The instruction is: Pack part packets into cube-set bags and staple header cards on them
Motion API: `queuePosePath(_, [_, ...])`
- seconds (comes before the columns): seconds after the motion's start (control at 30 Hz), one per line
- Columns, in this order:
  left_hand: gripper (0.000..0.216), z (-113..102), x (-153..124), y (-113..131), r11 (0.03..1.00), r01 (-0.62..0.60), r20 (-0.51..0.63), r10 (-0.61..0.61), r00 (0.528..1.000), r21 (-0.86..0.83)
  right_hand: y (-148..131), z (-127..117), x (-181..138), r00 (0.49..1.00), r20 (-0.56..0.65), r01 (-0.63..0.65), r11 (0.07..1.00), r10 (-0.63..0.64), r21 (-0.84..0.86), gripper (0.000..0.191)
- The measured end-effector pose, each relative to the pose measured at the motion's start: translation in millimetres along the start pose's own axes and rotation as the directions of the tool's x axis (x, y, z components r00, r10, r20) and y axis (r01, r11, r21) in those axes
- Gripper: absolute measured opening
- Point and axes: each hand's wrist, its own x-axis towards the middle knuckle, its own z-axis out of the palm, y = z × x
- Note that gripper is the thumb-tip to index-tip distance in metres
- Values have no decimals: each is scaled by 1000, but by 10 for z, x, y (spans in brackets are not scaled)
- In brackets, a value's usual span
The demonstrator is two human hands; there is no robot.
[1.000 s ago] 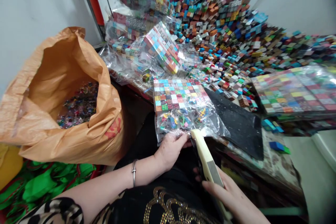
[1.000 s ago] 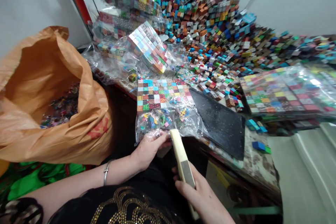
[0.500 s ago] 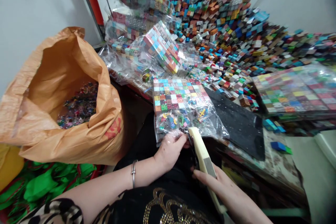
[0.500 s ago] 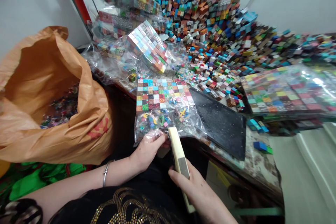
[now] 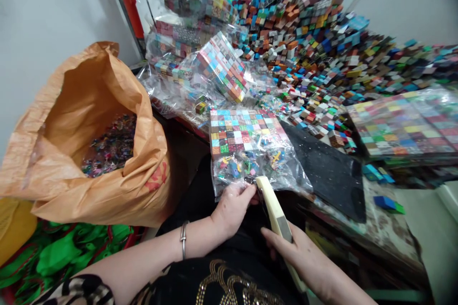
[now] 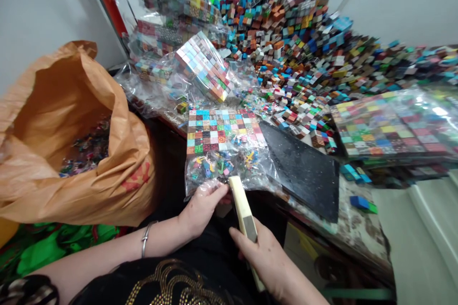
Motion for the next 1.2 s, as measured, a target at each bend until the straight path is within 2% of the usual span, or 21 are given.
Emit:
queuePosePath(0.13, [30, 42, -15, -20, 993, 90, 40, -87, 995, -77, -8, -1, 15, 1000, 8, 28, 1000, -28, -14, 27])
queuePosePath(0.3, [32, 120, -21, -17, 968, 199, 155, -175, 972, -156, -10, -4, 45, 1000, 3, 19, 998, -19, -58, 22])
queuePosePath(0.63, [20, 123, -3, 11, 981, 190, 105, -184, 977, -43, 27, 28, 117, 998, -37, 43, 991, -48, -129, 16])
queuePosePath(1.1, [21, 106, 1, -12, 984, 176, 104, -171, 980, -37, 24, 77, 125, 991, -123, 37, 988, -56, -147, 10])
queuePosePath(1.2, [23, 119, -3, 5, 987, 156, 141, -147, 979, -51, 19, 77, 134, 986, -157, 29, 987, -54, -160, 8])
